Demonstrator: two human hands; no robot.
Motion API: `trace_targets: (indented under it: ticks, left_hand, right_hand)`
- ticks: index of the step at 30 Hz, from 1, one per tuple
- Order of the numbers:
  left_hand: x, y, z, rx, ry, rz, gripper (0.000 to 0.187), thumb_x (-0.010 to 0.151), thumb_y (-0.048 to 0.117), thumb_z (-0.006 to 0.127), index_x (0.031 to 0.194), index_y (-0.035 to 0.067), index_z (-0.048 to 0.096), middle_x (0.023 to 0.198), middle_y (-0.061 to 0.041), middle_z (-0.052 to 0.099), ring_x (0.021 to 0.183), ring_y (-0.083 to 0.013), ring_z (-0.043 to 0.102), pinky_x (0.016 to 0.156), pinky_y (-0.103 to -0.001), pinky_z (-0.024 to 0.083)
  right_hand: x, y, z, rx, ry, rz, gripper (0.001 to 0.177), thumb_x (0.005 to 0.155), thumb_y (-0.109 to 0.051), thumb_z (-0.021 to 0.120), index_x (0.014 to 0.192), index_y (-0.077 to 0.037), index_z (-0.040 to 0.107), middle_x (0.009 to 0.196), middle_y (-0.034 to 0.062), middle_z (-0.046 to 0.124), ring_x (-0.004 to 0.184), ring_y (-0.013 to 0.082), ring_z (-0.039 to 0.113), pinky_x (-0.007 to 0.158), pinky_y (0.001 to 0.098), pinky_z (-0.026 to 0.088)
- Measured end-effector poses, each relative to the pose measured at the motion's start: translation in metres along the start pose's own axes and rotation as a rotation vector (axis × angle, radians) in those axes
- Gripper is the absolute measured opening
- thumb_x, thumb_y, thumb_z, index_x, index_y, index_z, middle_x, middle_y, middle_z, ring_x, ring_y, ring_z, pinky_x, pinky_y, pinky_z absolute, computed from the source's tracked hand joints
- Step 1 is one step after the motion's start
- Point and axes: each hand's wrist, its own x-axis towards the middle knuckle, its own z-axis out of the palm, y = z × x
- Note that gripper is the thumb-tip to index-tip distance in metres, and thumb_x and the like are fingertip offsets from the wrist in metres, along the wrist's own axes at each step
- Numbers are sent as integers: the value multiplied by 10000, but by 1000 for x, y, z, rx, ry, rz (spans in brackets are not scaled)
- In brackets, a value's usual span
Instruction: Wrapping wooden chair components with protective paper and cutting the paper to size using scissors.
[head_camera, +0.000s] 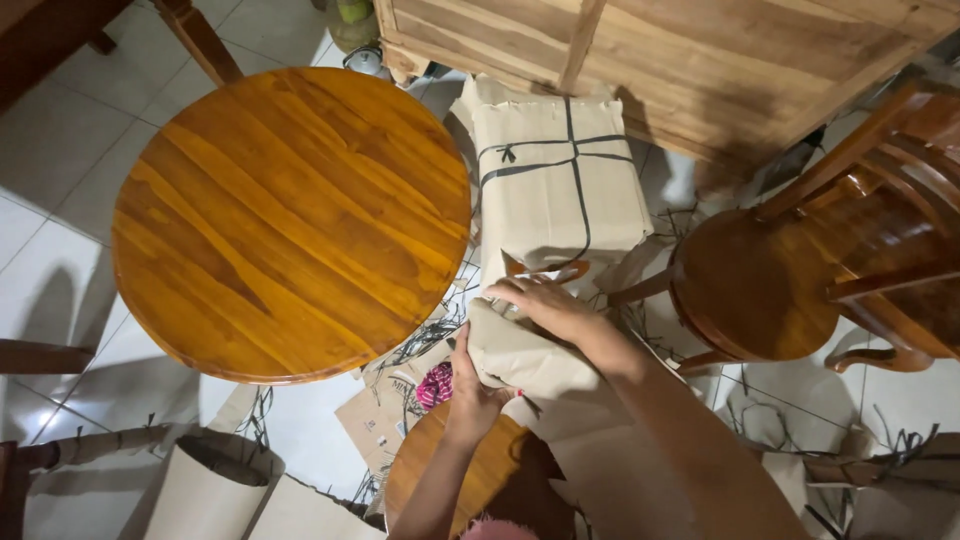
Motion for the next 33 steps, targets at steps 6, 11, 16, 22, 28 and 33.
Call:
trace_targets:
  ticks: [6, 11, 16, 22, 28, 33]
  left_hand:
    - [2, -21, 1, 0, 13, 141, 1353, 489, 32, 1005, 1591, 6, 220, 1524, -387, 301, 1462, -553, 231, 1208, -592, 243]
    - [4, -28, 5, 37, 19, 217, 1084, 514, 107, 1019, 1447, 4, 476, 1445, -284, 514, 1417, -496, 367, 1167, -571, 315]
    - [5, -20, 4, 24, 29, 178, 1001, 527, 165, 1021, 1401, 82, 539, 1357, -203, 628, 1332, -430, 537, 1137, -516, 418]
    - [5, -23, 6, -1, 12, 110, 938, 538, 184, 1013, 1370, 123, 584, 1316, -156, 660, 1291, -386, 592, 1111, -484, 466]
    - [10, -48, 12, -19, 3, 25, 855, 569, 197, 1004, 1328, 148, 615, 1240, -162, 686, 1238, -400, 626, 1077, -455, 493]
    - [3, -3, -10, -16, -69, 229, 990, 583, 172, 992, 1431, 60, 495, 1372, -259, 585, 1332, -469, 521, 1153, -523, 386]
  right_hand:
    - [18, 4, 11, -84, 23, -318, 427, 1029, -95, 419, 1367, -319, 549, 1539, -44, 486, 1512, 218, 339, 1231, 586, 176]
    - [25, 42, 27, 120, 15, -306, 277, 1008, -78, 465, 1009, -227, 699, 1051, -16, 740, 1324, 206, 576, 1187, 500, 293]
    - [10, 63, 44, 211, -136, 32, 234, 897, -26, 556, 816, -192, 701, 704, -27, 712, 809, 206, 738, 814, 352, 556]
    - [-31, 31, 5, 435, -119, 194, 232, 999, -217, 566, 1121, -171, 758, 900, 148, 786, 911, 320, 751, 817, 461, 555]
    - [-61, -3, 12, 478, 175, -27, 505, 800, -440, 880, 648, -69, 574, 549, 119, 545, 535, 240, 593, 515, 335, 456]
    - [-56, 6, 44, 381, 201, 162, 504, 738, -466, 873, 678, -61, 579, 569, 110, 596, 581, 261, 607, 568, 363, 472]
